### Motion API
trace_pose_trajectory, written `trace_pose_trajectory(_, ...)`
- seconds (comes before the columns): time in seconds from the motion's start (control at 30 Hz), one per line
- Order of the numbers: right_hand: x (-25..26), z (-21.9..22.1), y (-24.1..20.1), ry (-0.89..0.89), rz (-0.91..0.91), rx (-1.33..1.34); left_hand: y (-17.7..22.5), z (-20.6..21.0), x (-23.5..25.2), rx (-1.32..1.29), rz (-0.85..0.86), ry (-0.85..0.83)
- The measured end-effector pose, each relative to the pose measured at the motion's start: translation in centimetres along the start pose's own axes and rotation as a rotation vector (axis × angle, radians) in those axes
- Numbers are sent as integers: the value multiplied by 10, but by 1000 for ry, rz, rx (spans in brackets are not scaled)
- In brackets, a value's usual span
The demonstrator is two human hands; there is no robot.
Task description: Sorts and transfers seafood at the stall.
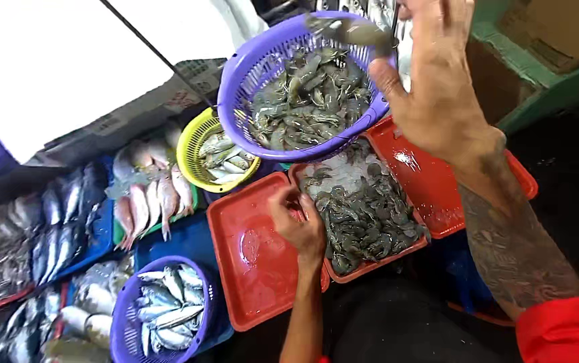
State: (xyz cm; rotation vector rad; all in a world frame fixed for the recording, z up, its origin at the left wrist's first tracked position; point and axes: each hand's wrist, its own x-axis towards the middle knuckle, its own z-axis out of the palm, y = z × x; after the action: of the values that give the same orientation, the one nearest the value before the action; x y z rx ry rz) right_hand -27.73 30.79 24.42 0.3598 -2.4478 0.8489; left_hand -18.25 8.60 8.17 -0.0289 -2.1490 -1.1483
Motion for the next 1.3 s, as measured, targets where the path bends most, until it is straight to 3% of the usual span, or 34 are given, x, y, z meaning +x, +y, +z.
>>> trace_pose_trajectory(0.07,-22,9,-10,38,7,-1,-50,9,-46,83,-275,-357)
trace_pose_trajectory(0.13,-75,37,0,64,95,41,-78,9,-74,200,-504,-617)
trace_pose_trajectory(0.2,-132,93,32,-92,300,46,-86,0,-88,270,-615,-650)
trace_pose_trajectory(0.27,-178,150,63,-444,437,32,-89,-8,-98,305,-673,-629)
trace_pose_trajectory(0.4,-207,209,80,-724,376,-119,-94,-5,-102,369,-801,-727)
trace_pose_trajectory(0.57,-208,214,79,-741,281,-228,-93,5,-111,394,-817,-721)
trace_pose_trajectory(0.67,-210,212,79,-848,252,-310,-98,4,-123,320,-813,-653)
trace_pose_trajectory(0.8,-210,202,74,-949,361,-368,-103,2,-134,198,-742,-597)
trace_pose_trajectory(0.93,-204,189,74,-743,567,-294,-99,2,-133,169,-716,-657)
trace_pose_trajectory(1.07,-209,199,65,-482,547,-192,-95,3,-140,198,-685,-729)
trace_pose_trajectory(1.3,-229,235,49,-695,423,-220,-109,6,-161,115,-593,-635)
